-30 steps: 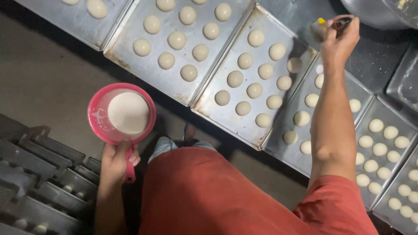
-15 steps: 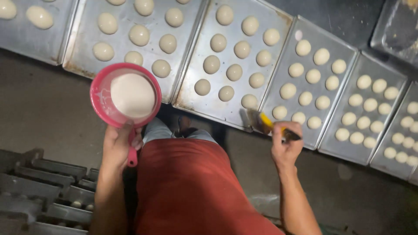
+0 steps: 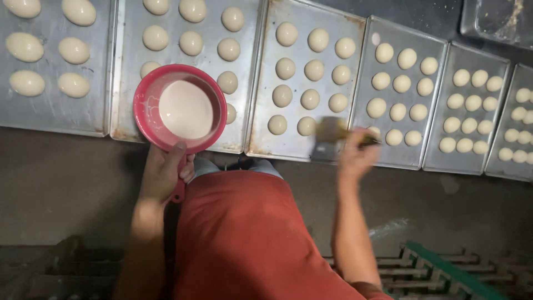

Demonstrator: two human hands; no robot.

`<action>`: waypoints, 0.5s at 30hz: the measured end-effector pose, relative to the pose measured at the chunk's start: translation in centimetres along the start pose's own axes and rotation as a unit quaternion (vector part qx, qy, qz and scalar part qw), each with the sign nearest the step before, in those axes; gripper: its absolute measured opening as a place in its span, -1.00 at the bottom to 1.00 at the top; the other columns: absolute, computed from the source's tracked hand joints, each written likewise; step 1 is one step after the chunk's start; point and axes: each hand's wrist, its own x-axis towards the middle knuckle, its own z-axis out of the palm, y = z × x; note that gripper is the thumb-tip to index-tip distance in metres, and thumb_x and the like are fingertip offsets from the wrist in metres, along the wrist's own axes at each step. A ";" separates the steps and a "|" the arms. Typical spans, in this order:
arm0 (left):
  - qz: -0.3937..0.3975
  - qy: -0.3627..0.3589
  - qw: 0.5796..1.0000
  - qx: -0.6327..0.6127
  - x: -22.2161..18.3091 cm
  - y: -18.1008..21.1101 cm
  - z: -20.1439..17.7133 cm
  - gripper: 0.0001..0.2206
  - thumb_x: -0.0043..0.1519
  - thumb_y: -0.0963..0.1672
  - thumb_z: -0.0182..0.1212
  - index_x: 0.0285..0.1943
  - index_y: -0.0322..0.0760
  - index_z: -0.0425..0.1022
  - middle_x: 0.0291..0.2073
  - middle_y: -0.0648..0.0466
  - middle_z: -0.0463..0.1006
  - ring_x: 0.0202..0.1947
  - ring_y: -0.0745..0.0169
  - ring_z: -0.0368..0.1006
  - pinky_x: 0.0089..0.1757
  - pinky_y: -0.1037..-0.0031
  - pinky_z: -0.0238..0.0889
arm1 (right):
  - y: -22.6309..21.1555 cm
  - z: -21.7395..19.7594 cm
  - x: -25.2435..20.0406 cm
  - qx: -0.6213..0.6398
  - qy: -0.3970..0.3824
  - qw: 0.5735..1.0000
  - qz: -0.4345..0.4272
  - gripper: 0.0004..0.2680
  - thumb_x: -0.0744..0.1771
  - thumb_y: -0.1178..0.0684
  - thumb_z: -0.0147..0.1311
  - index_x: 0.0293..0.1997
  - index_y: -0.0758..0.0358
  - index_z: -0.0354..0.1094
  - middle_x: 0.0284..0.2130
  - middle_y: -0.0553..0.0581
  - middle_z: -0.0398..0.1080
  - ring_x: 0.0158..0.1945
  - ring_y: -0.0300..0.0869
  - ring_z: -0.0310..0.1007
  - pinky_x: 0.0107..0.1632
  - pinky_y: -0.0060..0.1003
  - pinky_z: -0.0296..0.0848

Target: Apply a liquid glaze to rounds of dough on baking sheets using a brush.

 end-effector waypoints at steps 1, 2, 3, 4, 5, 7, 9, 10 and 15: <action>-0.012 0.002 1.000 0.001 0.1 0.2 -0.8 -0.84 0.36 -0.14 0.05 0.03 -0.31 0.25 -0.43 0.03 0.40 -0.67 0.42 0.19 -0.57 0.51 0.14 | -0.2 -2.5 1.3 -0.072 0.100 0.992 -0.013 -0.89 0.44 0.08 0.08 -0.10 0.31 0.39 -0.29 0.12 0.45 -0.25 -0.16 0.38 -0.16 -0.23 0.41; -0.020 -0.001 1.000 0.001 0.4 0.3 -1.8 -0.84 0.36 -0.14 0.05 0.03 -0.31 0.25 -0.43 0.03 0.40 -0.67 0.42 0.19 -0.57 0.51 0.14 | -1.1 -3.3 1.3 -0.080 0.101 0.992 -0.009 -0.89 0.44 0.08 0.08 -0.10 0.31 0.39 -0.29 0.12 0.45 -0.25 -0.16 0.38 -0.16 -0.23 0.41; -0.016 -0.011 1.000 -0.001 0.9 0.4 -2.6 -0.84 0.38 -0.14 0.04 0.02 -0.34 0.25 -0.42 0.03 0.40 -0.66 0.41 0.19 -0.57 0.51 0.13 | -2.0 -4.0 1.6 -0.119 0.086 0.988 -0.054 -0.92 0.44 0.13 0.07 -0.06 0.33 0.36 -0.24 0.17 0.39 -0.23 -0.12 0.40 -0.14 -0.22 0.41; -0.012 -0.020 1.000 -0.003 1.4 0.3 -3.3 -0.84 0.40 -0.14 0.04 0.01 -0.37 0.26 -0.42 0.03 0.39 -0.66 0.41 0.19 -0.57 0.51 0.12 | -2.8 -4.8 2.0 -0.157 0.069 0.980 -0.098 -0.94 0.44 0.19 0.06 -0.03 0.35 0.33 -0.20 0.21 0.32 -0.20 -0.07 0.41 -0.12 -0.20 0.42; -0.017 -0.024 1.000 -0.005 1.9 0.6 -3.7 -0.84 0.40 -0.14 0.04 0.01 -0.37 0.26 -0.42 0.03 0.39 -0.66 0.41 0.19 -0.57 0.51 0.12 | -4.4 -3.3 0.5 -0.164 0.070 0.979 -0.097 -0.94 0.44 0.19 0.06 -0.03 0.35 0.33 -0.20 0.21 0.32 -0.20 -0.07 0.41 -0.12 -0.20 0.42; -0.029 -0.016 0.999 0.029 2.5 0.9 -4.5 -0.84 0.39 -0.15 0.03 0.04 -0.35 0.27 -0.43 0.03 0.39 -0.65 0.40 0.19 -0.57 0.51 0.11 | -7.3 -0.1 -2.6 -0.160 -0.078 0.971 -0.157 -0.75 0.19 0.39 -0.04 -0.12 0.30 0.39 -0.27 0.26 0.34 -0.15 0.10 0.41 -0.03 -0.10 0.39; -0.027 -0.022 0.999 0.036 2.9 1.9 -4.6 -0.85 0.39 -0.15 0.02 0.04 -0.36 0.28 -0.42 0.03 0.39 -0.65 0.40 0.19 -0.56 0.51 0.11 | -11.5 2.9 -6.3 -0.089 -0.129 0.974 -0.164 -0.82 0.24 0.33 0.01 -0.12 0.30 0.39 -0.27 0.23 0.37 -0.18 0.05 0.42 -0.07 -0.17 0.41; -0.020 -0.028 0.999 0.042 3.2 2.5 -4.5 -0.86 0.39 -0.16 0.01 0.03 -0.36 0.28 -0.41 0.03 0.40 -0.65 0.40 0.20 -0.56 0.51 0.11 | -13.7 4.5 -7.9 -0.014 -0.176 0.969 -0.175 -0.88 0.30 0.26 0.06 -0.12 0.31 0.39 -0.26 0.21 0.39 -0.22 0.00 0.43 -0.10 -0.24 0.42; -0.031 -0.013 0.999 0.030 3.6 2.5 -3.8 -0.91 0.37 -0.19 0.00 -0.03 -0.36 0.29 -0.41 0.04 0.39 -0.64 0.40 0.21 -0.56 0.51 0.10 | -5.5 2.2 -3.8 0.023 -0.069 0.996 -0.061 -0.93 0.43 0.14 0.12 -0.09 0.31 0.40 -0.27 0.06 0.40 -0.21 -0.21 0.37 -0.10 -0.30 0.41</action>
